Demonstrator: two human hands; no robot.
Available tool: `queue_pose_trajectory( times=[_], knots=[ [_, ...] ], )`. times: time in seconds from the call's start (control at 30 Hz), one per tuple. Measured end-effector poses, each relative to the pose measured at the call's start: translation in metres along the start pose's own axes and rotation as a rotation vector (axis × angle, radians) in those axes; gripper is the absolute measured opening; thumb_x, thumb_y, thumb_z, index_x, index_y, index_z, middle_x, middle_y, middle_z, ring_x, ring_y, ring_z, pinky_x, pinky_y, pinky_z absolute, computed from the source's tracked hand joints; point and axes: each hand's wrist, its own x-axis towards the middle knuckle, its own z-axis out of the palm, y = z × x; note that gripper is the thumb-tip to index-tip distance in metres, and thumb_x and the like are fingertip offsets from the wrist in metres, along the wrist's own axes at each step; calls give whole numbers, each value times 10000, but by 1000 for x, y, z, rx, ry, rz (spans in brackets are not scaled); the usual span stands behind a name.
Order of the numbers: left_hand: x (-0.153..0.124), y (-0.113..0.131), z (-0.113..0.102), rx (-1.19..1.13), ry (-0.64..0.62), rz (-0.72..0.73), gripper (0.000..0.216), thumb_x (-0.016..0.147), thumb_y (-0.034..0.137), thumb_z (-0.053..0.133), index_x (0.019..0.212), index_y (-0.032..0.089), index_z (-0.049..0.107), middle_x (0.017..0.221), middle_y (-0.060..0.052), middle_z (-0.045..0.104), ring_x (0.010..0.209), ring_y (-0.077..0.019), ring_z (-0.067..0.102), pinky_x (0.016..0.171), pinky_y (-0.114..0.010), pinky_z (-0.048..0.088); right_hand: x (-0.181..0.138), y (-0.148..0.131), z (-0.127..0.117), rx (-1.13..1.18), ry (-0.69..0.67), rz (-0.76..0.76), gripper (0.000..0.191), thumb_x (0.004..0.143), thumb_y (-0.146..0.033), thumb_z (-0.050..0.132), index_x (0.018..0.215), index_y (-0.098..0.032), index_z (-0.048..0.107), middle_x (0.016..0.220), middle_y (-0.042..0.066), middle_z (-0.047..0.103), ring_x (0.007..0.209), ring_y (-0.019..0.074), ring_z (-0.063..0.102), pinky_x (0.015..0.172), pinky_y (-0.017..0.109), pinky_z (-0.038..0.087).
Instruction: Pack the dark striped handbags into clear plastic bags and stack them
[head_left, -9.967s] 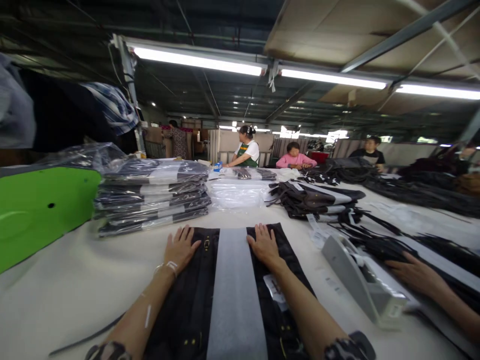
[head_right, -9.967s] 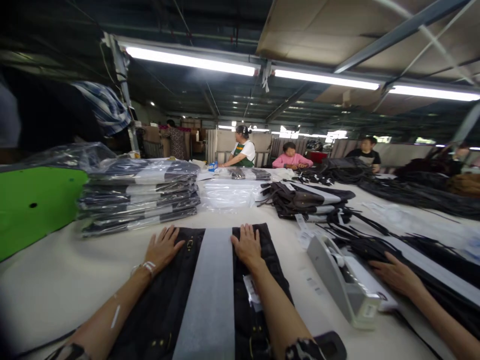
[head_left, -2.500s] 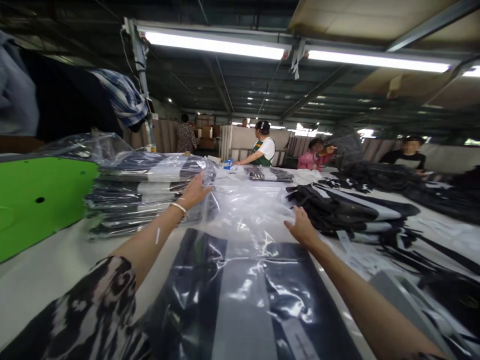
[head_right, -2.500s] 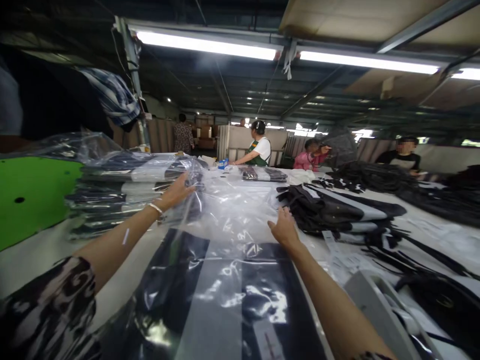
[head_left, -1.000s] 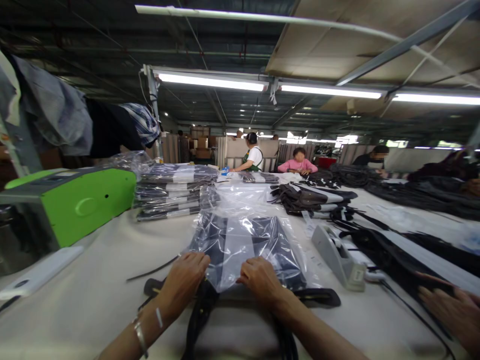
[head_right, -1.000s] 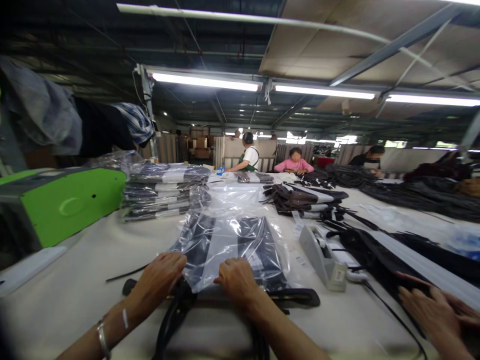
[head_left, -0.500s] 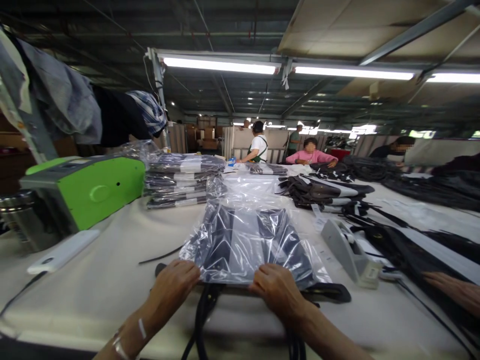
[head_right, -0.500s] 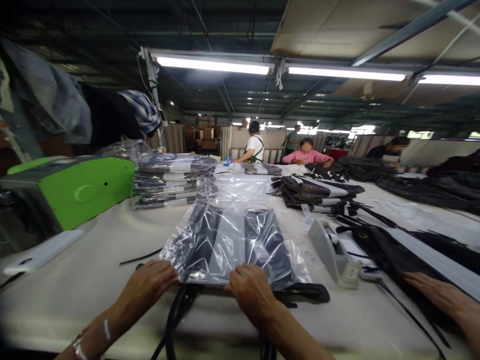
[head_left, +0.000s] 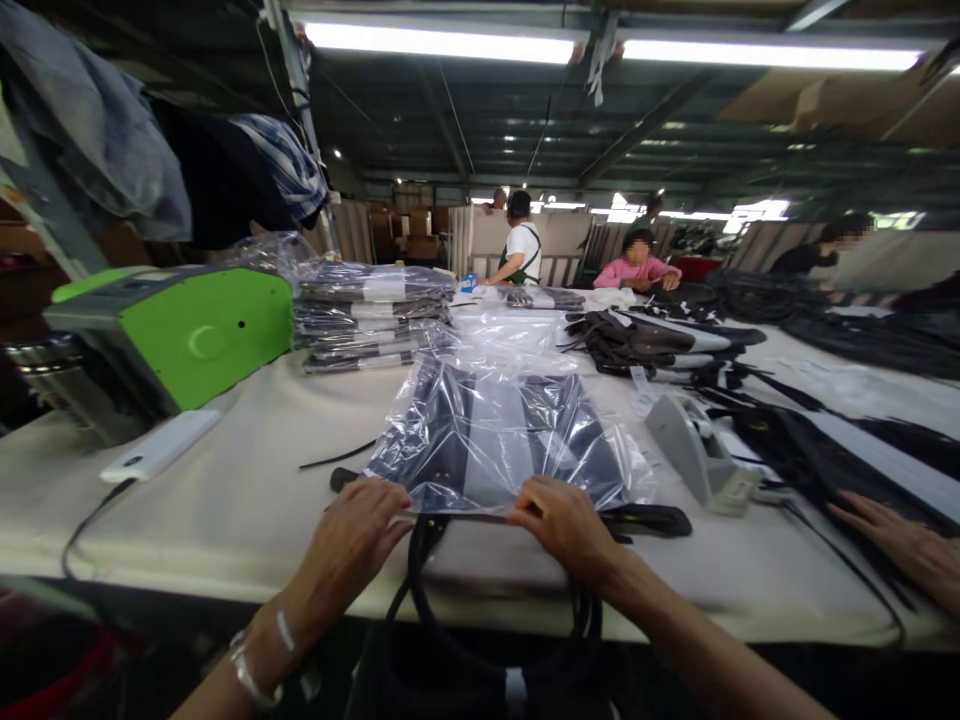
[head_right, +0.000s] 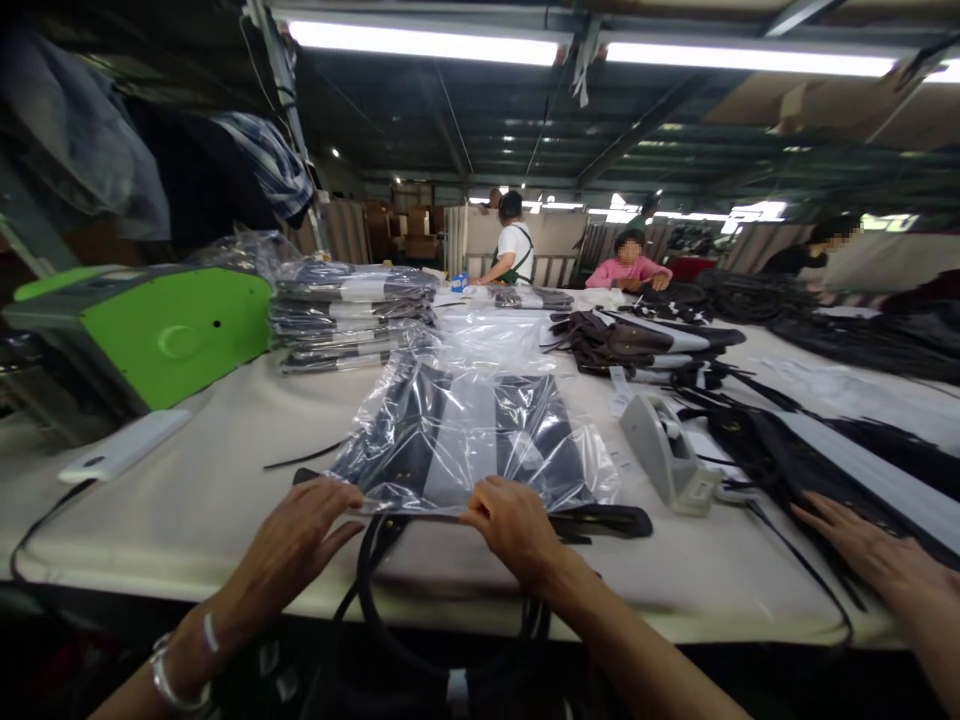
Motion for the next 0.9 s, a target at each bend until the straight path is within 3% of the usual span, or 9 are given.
queue_pose_trajectory(
  times=[0.2,0.3,0.4,0.6,0.73,0.8,0.9],
  knots=[
    [35,44,21,-204,-102,-4,233,909,347,651,1109,228,635,1056,-27,713,994,-210,632,910,-370,437,4,-6,3,76,7,34,197,843,-264,721,707,-179,606,740,-15,635,693,128,568,660,243,351],
    [50,57,35,-175,-169,-7,84,944,247,588,939,214,665,880,-13,699,848,-189,628,835,-352,431,5,-4,-1,102,-29,-14,164,936,-239,588,793,-186,650,797,-3,663,764,134,604,722,244,387],
    [58,57,39,-98,-200,-23,183,970,226,527,823,192,630,773,-12,650,735,-180,592,742,-337,413,4,2,-11,74,-35,-54,196,967,-196,500,877,-194,674,867,10,681,836,143,620,780,250,414],
    [42,25,24,3,-176,16,198,958,142,487,838,197,635,794,-12,660,756,-184,599,762,-336,432,-12,21,-35,15,43,-52,212,969,-221,484,854,-213,663,853,3,668,805,141,620,764,248,438],
    [23,4,3,-5,-21,-3,255,990,147,417,900,200,650,796,-11,680,742,-165,606,776,-323,441,-28,40,-48,-112,57,-92,243,983,-266,476,853,-235,680,822,6,673,768,149,621,724,253,427],
    [17,7,-7,-35,41,-12,273,1005,177,402,881,204,644,771,-9,677,715,-155,597,740,-309,432,-33,52,-54,-249,137,-103,285,994,-286,453,842,-236,690,796,16,676,748,165,619,719,276,415],
    [18,39,-11,-199,43,44,295,1011,260,424,792,219,616,655,12,632,605,-135,554,646,-295,411,-35,63,-59,-425,281,-115,344,998,-343,444,783,-224,685,757,35,671,761,196,618,753,311,404]
  ],
)
